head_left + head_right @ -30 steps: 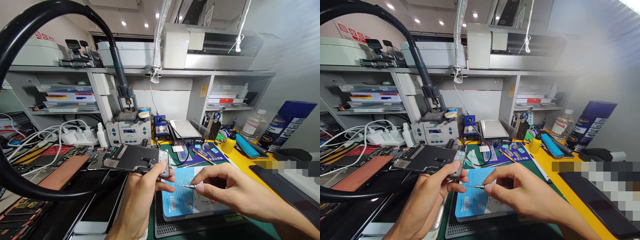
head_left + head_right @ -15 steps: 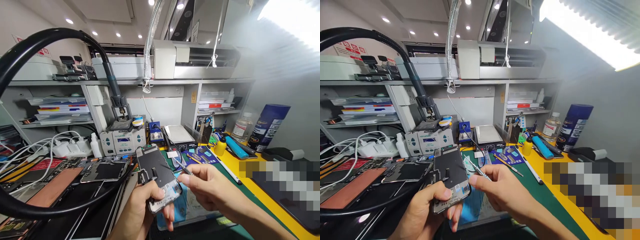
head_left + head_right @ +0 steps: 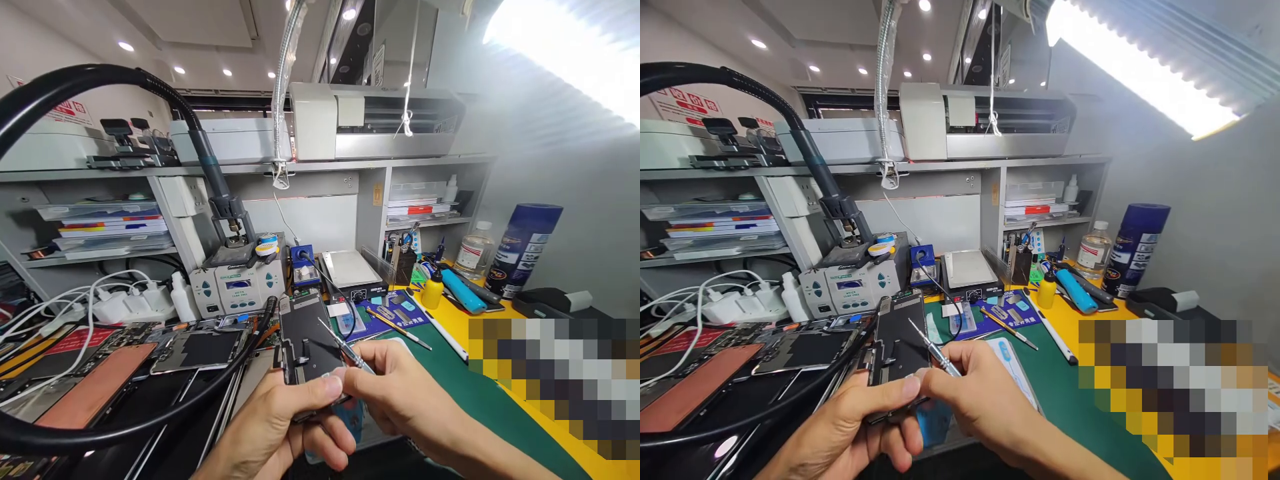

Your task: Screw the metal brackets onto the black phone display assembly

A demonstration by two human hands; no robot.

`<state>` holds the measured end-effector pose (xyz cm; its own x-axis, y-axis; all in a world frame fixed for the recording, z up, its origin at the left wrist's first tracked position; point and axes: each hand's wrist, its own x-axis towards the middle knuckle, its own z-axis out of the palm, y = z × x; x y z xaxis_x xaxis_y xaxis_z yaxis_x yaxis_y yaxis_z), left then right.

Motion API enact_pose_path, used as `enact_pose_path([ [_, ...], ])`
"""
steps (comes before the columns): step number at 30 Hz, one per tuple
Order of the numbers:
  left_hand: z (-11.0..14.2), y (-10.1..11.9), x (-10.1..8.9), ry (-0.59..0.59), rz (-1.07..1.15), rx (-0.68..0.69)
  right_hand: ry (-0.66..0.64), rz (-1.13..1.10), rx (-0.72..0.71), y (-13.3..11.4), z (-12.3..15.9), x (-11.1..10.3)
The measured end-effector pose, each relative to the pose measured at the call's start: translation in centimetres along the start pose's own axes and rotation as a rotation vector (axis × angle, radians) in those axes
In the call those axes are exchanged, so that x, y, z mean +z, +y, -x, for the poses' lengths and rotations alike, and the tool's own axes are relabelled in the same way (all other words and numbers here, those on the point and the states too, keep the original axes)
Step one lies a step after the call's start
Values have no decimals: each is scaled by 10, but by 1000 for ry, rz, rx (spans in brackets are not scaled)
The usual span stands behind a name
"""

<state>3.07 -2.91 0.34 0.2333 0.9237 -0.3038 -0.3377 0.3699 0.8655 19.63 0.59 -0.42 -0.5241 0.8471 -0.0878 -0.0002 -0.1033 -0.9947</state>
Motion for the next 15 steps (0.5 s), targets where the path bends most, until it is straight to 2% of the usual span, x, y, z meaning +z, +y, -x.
enact_pose_path([
  [4, -1, 3, -8, 27, 112, -14, 41, 59, -48, -2, 6, -3],
  [9, -5, 11, -20, 204, 224, -35, 109, 196, -122, -10, 15, -7],
  [11, -6, 16, -24, 256, 268, -39, 130, 298, -155, -11, 17, -9],
  [15, -4, 24, -30, 282, 308, -26, 195, 503, -280, -9, 19, -7],
])
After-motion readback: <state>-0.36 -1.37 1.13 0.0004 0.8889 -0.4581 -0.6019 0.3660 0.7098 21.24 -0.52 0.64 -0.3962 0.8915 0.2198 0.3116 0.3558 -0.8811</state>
